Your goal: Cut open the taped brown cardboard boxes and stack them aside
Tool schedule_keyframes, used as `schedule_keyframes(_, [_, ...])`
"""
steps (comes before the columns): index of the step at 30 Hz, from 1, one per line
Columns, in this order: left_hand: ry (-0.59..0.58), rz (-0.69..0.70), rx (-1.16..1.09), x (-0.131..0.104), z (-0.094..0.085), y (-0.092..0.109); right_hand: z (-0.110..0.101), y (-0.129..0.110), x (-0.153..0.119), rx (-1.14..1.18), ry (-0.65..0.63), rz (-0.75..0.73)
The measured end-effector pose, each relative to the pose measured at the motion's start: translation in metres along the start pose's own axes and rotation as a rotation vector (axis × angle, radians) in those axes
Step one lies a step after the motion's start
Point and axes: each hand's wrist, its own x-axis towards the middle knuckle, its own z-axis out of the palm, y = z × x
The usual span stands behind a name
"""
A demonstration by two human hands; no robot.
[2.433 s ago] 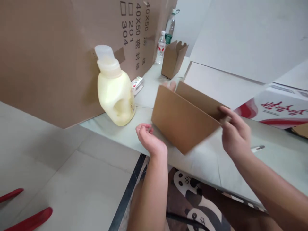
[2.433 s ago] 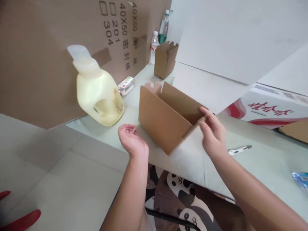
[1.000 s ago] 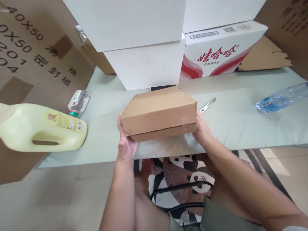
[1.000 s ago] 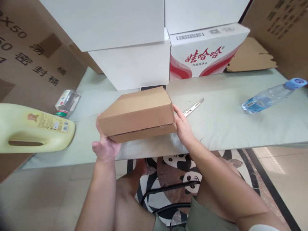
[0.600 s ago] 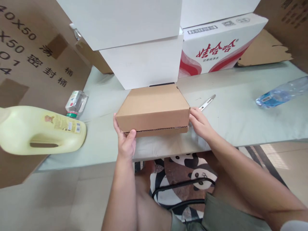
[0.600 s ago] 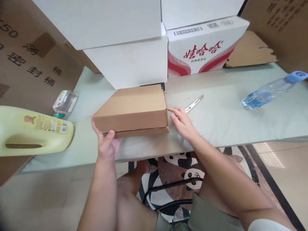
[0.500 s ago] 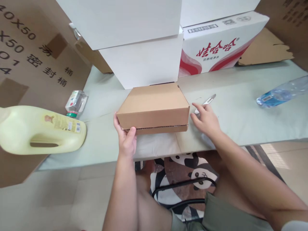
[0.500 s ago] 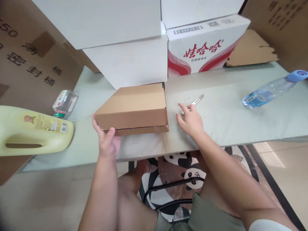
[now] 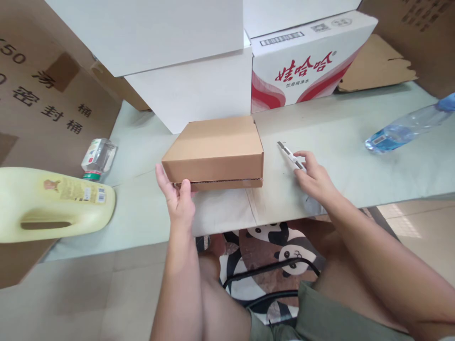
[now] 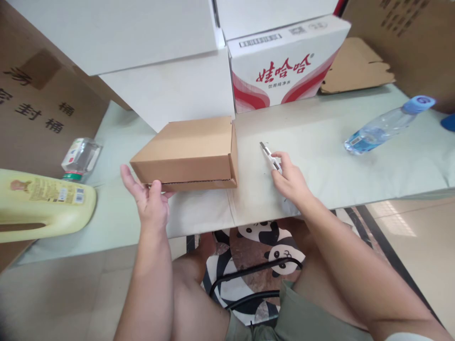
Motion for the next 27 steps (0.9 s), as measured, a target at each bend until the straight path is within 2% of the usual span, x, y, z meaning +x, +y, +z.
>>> schedule_keyframes(3, [-0.005, 0.043, -0.02, -0.003, 0.008, 0.003, -0.001, 0.004, -0.012, 0.297, -0.043, -0.109])
schedule_keyframes(6, [-0.001, 0.073, -0.057, -0.005, 0.016, 0.005, 0.005, 0.001, -0.024, 0.487, -0.098, -0.262])
schedule_keyframes(9, [-0.001, 0.057, -0.105, -0.006, 0.021, 0.006, 0.013, -0.003, -0.033, 0.551, -0.095, -0.363])
schedule_keyframes(13, [-0.028, 0.049, -0.12, -0.008, 0.03, 0.005, 0.02, -0.005, -0.041, 0.634, -0.023, -0.385])
schedule_keyframes(18, [-0.049, -0.007, -0.089, -0.017, 0.051, 0.003, 0.023, -0.011, -0.04, 0.759, -0.011, -0.431])
schedule_keyframes(22, [-0.01, -0.195, -0.217, -0.021, 0.061, 0.009, 0.022, -0.017, -0.031, 0.81, 0.054, -0.344])
schedule_keyframes(27, [0.039, -0.537, -0.317, -0.01, 0.05, 0.016, 0.028, -0.021, -0.032, 0.823, 0.086, -0.347])
